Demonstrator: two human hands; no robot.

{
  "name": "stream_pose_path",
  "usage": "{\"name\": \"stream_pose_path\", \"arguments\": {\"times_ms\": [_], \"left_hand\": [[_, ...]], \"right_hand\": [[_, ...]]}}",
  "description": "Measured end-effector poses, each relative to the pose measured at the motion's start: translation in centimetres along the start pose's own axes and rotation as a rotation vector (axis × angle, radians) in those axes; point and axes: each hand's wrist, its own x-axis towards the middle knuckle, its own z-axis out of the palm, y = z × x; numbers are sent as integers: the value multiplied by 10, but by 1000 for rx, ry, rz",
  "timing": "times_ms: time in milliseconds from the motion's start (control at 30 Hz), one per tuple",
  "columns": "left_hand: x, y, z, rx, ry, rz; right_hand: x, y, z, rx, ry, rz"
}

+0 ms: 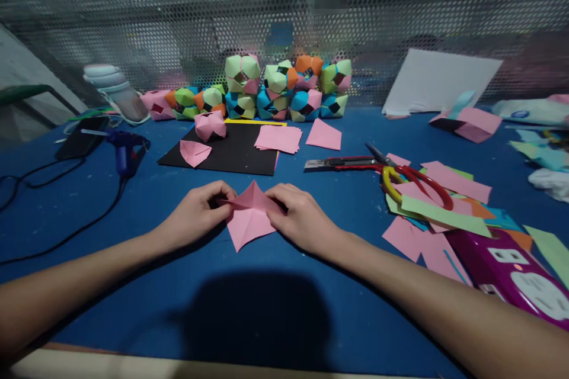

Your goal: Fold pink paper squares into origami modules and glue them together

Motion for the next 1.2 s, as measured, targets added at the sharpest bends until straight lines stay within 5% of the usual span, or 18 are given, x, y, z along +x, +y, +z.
{"name": "stream_pose_path", "arguments": {"times_ms": [300, 733, 1033, 1200], "left_hand": [[13, -13, -16, 187, -70, 141], [2, -5, -10, 320, -194, 484], [0, -10, -8, 577, -193, 617], [0, -12, -3, 497, -237, 648]], "right_hand": [[-7, 14, 8, -199, -55, -518], [-7, 11, 9, -304, -30, -564], [-8, 4, 4, -473, -3, -498], [-7, 4, 5, -443, -11, -524]]}}
